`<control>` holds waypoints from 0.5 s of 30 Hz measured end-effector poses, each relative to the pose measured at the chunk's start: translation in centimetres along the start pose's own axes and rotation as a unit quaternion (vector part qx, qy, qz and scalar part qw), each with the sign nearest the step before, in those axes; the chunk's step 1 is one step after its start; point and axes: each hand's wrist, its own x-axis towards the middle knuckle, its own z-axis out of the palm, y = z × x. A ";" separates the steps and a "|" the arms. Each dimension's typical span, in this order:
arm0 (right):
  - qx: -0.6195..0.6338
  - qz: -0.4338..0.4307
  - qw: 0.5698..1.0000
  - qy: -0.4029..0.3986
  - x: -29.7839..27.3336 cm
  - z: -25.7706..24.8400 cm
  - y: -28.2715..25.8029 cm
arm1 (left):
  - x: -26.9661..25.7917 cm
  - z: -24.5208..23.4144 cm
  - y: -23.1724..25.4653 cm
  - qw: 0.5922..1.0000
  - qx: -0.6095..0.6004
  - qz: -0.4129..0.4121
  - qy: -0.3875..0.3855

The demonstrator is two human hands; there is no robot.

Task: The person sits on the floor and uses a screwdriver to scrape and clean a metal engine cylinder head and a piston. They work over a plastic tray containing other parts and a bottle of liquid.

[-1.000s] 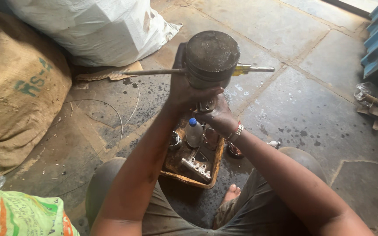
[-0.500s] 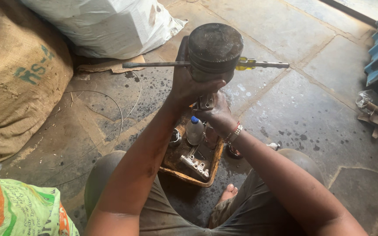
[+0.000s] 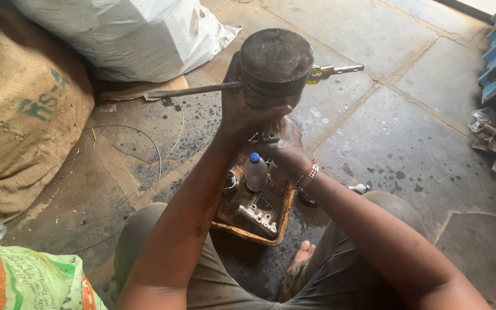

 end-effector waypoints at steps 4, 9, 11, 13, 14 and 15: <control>0.043 -0.095 0.993 -0.060 -0.6 0.3 -0.8 | 0.0 -0.2 -0.7 0.997 -0.070 0.007 0.006; 0.101 0.009 0.995 -0.003 -0.7 0.3 -1.2 | 0.8 0.1 -1.4 0.999 -0.026 0.029 0.012; 0.107 -0.034 0.993 -0.026 -0.5 0.3 -0.9 | 0.7 -0.1 -1.2 0.999 -0.018 0.034 0.016; 0.110 -0.064 0.991 -0.051 -0.3 0.2 -0.7 | 0.4 -0.2 -0.9 0.998 -0.057 0.026 0.012; 0.112 -0.073 0.989 -0.063 -0.2 0.2 -0.5 | 0.3 -0.3 -0.7 0.997 -0.069 0.020 0.012; 0.114 -0.081 0.987 -0.075 0.0 0.2 -0.4 | 0.3 -0.3 -0.6 0.997 -0.080 0.014 0.011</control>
